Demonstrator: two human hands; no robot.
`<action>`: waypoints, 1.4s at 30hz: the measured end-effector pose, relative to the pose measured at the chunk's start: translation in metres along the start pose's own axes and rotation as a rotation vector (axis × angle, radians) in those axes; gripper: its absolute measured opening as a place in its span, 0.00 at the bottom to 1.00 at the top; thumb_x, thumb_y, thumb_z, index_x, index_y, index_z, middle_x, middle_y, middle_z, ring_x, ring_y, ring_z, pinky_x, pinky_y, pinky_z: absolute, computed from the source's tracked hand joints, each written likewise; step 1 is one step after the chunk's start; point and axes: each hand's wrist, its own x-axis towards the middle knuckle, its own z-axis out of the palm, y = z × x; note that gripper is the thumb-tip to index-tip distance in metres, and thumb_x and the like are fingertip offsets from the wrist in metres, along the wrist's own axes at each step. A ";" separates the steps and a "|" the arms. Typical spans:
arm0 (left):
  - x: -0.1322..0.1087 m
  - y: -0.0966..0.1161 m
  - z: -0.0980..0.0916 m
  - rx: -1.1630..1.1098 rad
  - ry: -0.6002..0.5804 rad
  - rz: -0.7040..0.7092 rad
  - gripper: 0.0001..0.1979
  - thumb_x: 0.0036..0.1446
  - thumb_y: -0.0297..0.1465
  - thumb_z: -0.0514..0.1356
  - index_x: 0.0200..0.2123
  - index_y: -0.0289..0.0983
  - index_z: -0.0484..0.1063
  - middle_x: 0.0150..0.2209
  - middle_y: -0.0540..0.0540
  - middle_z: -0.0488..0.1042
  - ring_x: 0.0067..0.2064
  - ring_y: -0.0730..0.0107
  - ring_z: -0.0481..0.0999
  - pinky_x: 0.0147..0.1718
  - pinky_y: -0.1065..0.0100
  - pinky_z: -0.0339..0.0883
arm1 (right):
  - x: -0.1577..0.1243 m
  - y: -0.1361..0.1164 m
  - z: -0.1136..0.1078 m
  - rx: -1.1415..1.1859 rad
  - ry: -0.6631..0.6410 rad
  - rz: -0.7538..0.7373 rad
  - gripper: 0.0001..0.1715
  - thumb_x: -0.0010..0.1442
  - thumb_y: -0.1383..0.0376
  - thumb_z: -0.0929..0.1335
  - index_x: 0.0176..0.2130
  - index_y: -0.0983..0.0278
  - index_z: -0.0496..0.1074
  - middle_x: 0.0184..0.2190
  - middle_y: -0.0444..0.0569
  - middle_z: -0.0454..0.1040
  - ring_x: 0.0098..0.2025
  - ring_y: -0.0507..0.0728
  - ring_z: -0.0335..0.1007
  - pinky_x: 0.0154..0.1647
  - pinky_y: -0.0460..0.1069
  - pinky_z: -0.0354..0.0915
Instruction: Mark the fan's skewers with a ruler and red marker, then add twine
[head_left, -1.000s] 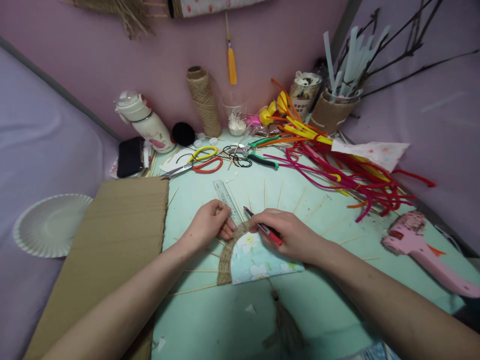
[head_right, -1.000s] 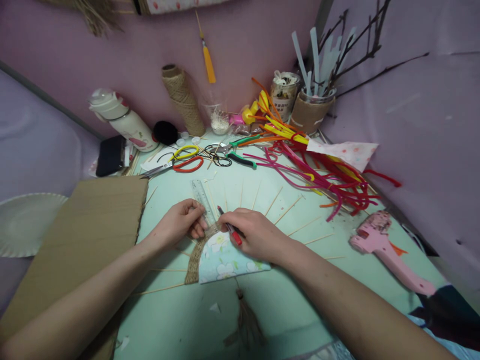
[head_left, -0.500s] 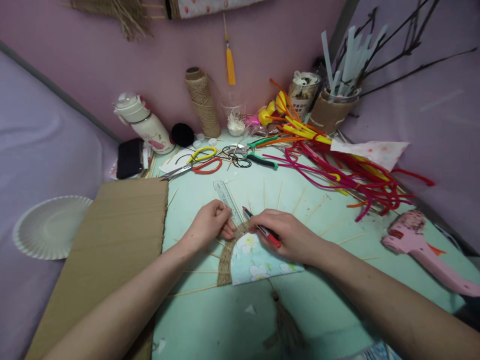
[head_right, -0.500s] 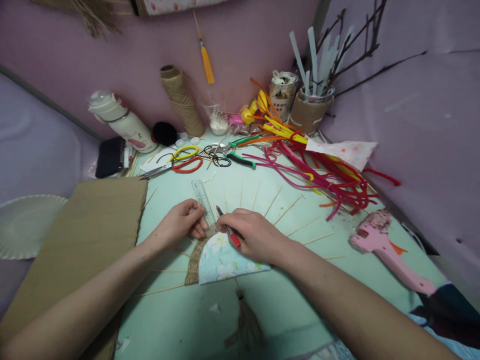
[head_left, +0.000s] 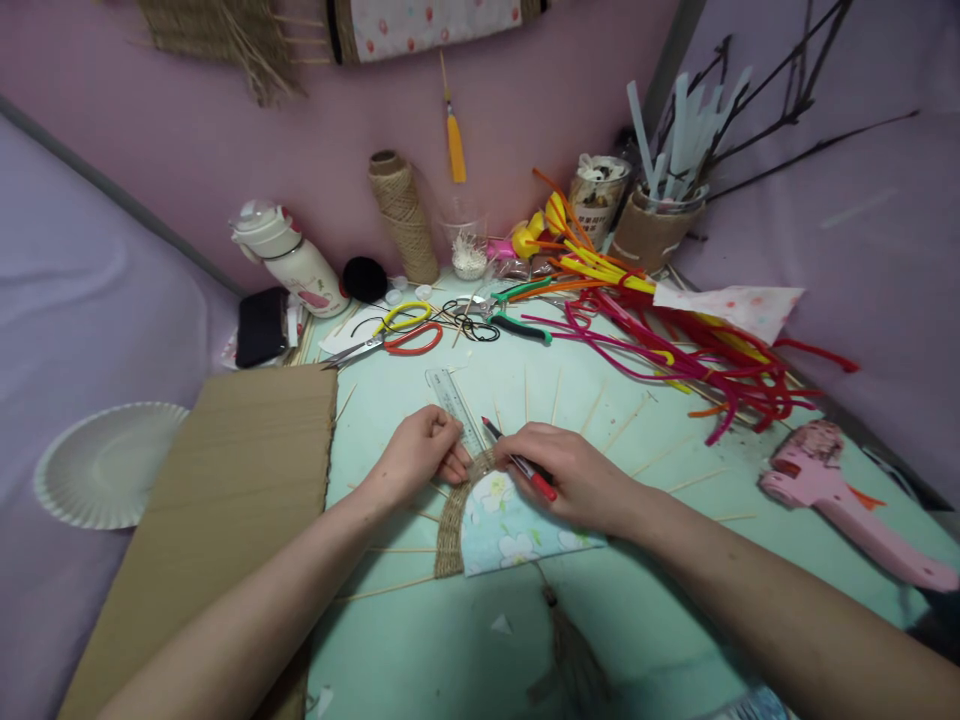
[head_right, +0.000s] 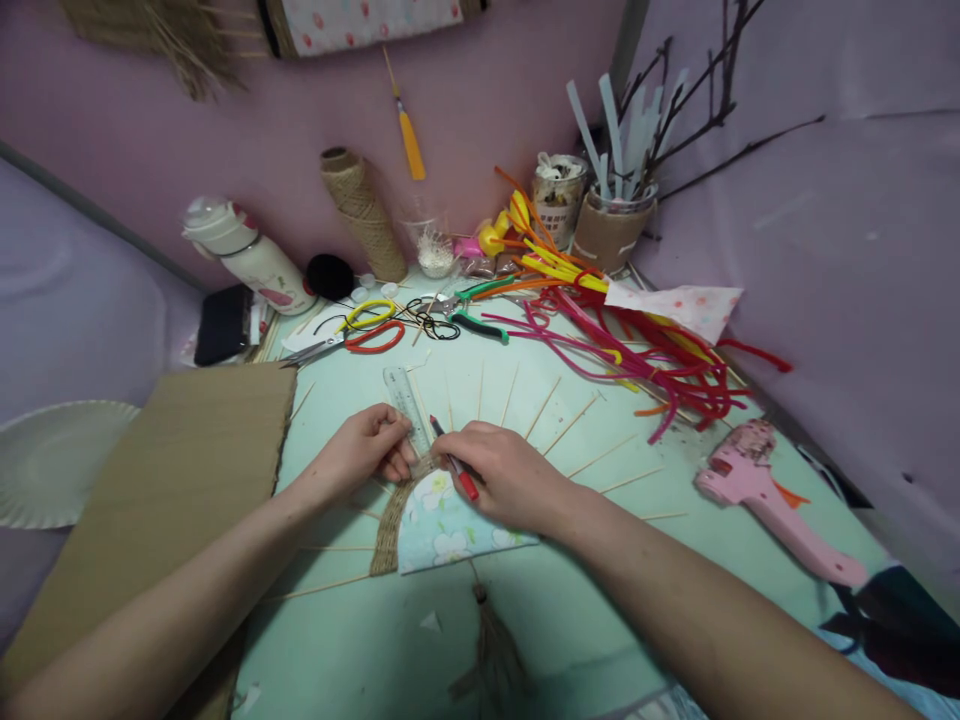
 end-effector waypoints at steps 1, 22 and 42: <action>0.000 0.001 0.000 0.006 0.002 -0.004 0.09 0.62 0.31 0.54 0.29 0.37 0.59 0.19 0.49 0.75 0.17 0.74 0.73 0.17 0.75 0.67 | 0.000 0.000 0.000 0.001 0.000 -0.004 0.14 0.58 0.75 0.63 0.43 0.64 0.68 0.35 0.49 0.74 0.39 0.55 0.68 0.39 0.49 0.64; 0.004 -0.003 0.002 0.035 -0.003 0.018 0.09 0.61 0.31 0.53 0.29 0.37 0.59 0.19 0.48 0.74 0.17 0.74 0.73 0.18 0.74 0.67 | 0.004 -0.001 0.006 0.125 0.393 0.124 0.14 0.64 0.65 0.63 0.47 0.64 0.73 0.37 0.51 0.74 0.40 0.55 0.70 0.42 0.51 0.66; 0.003 -0.003 0.002 0.045 -0.012 0.020 0.09 0.62 0.30 0.51 0.28 0.37 0.59 0.20 0.48 0.75 0.17 0.75 0.73 0.19 0.74 0.69 | 0.005 0.000 0.012 0.232 0.525 0.306 0.13 0.64 0.62 0.63 0.43 0.62 0.75 0.40 0.50 0.77 0.40 0.55 0.74 0.42 0.50 0.69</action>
